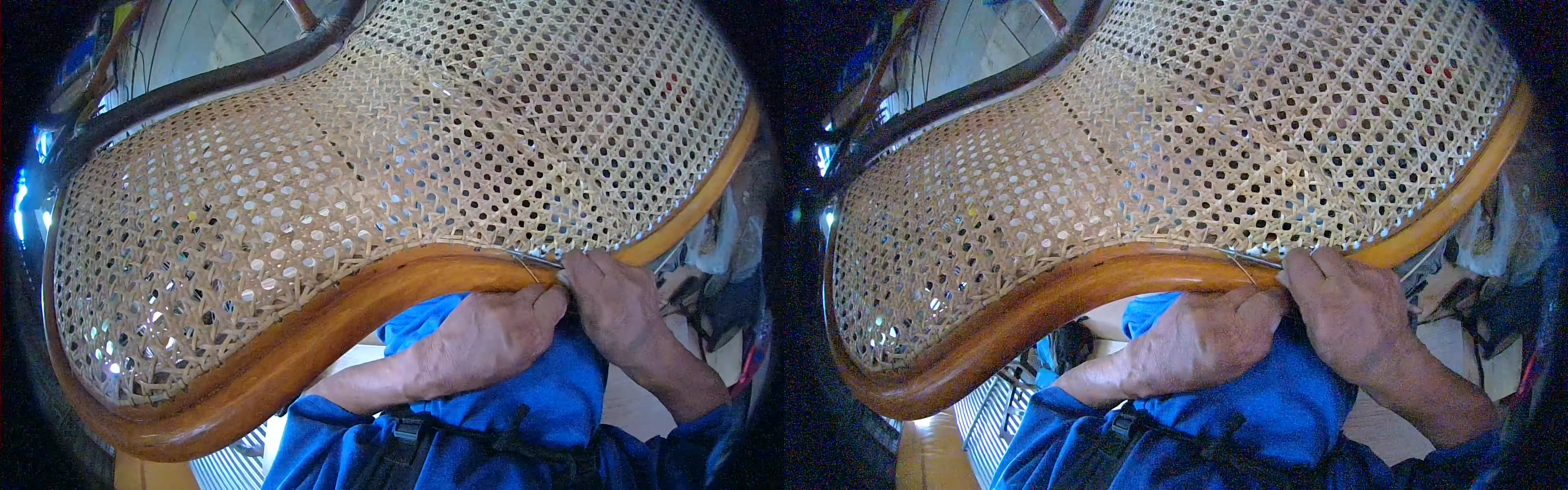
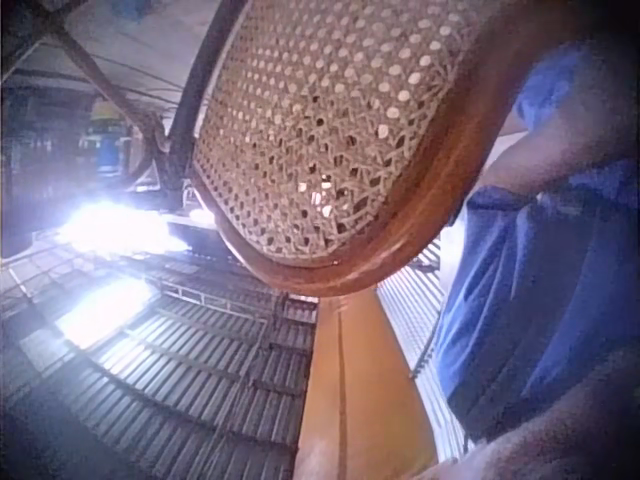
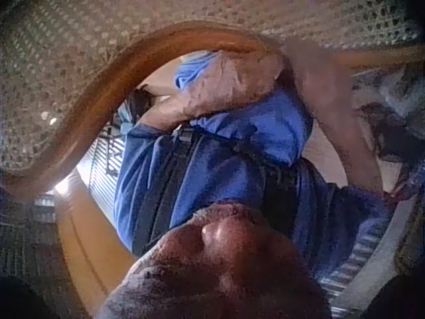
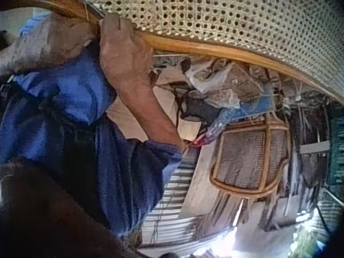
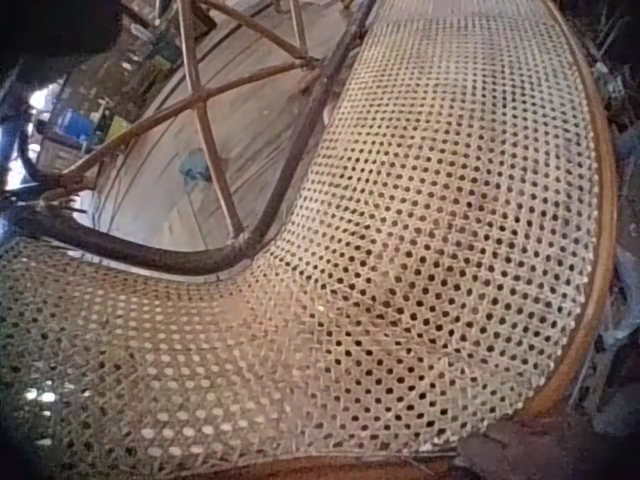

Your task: The person applies glue to the edge of a rattan chair seat and then uses a hammer and a thin rod to secure the rattan weave into the wooden frame. The person works along the curved edge of the seat, repeatedly tapping the rod to embed the weave.

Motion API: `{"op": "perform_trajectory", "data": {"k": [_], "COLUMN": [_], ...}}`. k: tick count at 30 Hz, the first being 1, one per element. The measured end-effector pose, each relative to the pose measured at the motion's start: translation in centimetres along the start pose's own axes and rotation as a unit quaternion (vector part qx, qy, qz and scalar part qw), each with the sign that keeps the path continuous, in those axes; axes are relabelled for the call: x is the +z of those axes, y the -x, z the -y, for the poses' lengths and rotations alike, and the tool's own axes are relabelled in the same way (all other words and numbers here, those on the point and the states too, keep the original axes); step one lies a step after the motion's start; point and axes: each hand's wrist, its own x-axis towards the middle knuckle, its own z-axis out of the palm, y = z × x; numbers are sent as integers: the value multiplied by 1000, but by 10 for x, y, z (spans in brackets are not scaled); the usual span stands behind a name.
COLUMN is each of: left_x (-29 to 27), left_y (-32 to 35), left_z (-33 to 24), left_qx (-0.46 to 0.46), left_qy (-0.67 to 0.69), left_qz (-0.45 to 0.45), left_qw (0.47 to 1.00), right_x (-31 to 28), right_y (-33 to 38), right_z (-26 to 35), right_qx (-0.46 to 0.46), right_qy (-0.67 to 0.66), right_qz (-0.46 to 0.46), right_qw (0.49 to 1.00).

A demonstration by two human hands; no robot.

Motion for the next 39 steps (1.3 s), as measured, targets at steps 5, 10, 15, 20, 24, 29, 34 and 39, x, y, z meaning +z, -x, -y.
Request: {"op": "perform_trajectory", "data": {"k": [5,10,15,20,24,29,34,39], "left_x": [2,2,3,13,7,10,19,21], "left_y": [1,0,1,9,31,53,66,71], "left_z": [1,1,0,3,5,24,33,39], "left_qx": [2,-2,-10,-4,-30,-51,-94,-74], "left_qy": [-21,-10,-1,64,175,233,250,264], "left_qz": [6,1,10,-36,-12,-80,-97,-101], "left_qw": [1000,1000,1000,997,984,968,959,956], "right_x": [9,12,13,-17,-25,-4,-5,-7], "right_y": [4,6,7,4,-8,-33,-38,-42], "right_z": [0,0,1,-8,24,16,25,21], "right_qx": [-10,-21,4,82,88,5,66,46], "right_qy": [41,54,71,-103,-183,-40,-20,2], "right_qz": [-37,-68,-61,-191,-140,-139,-45,-11], "right_qw": [998,996,996,973,969,989,997,999]}}
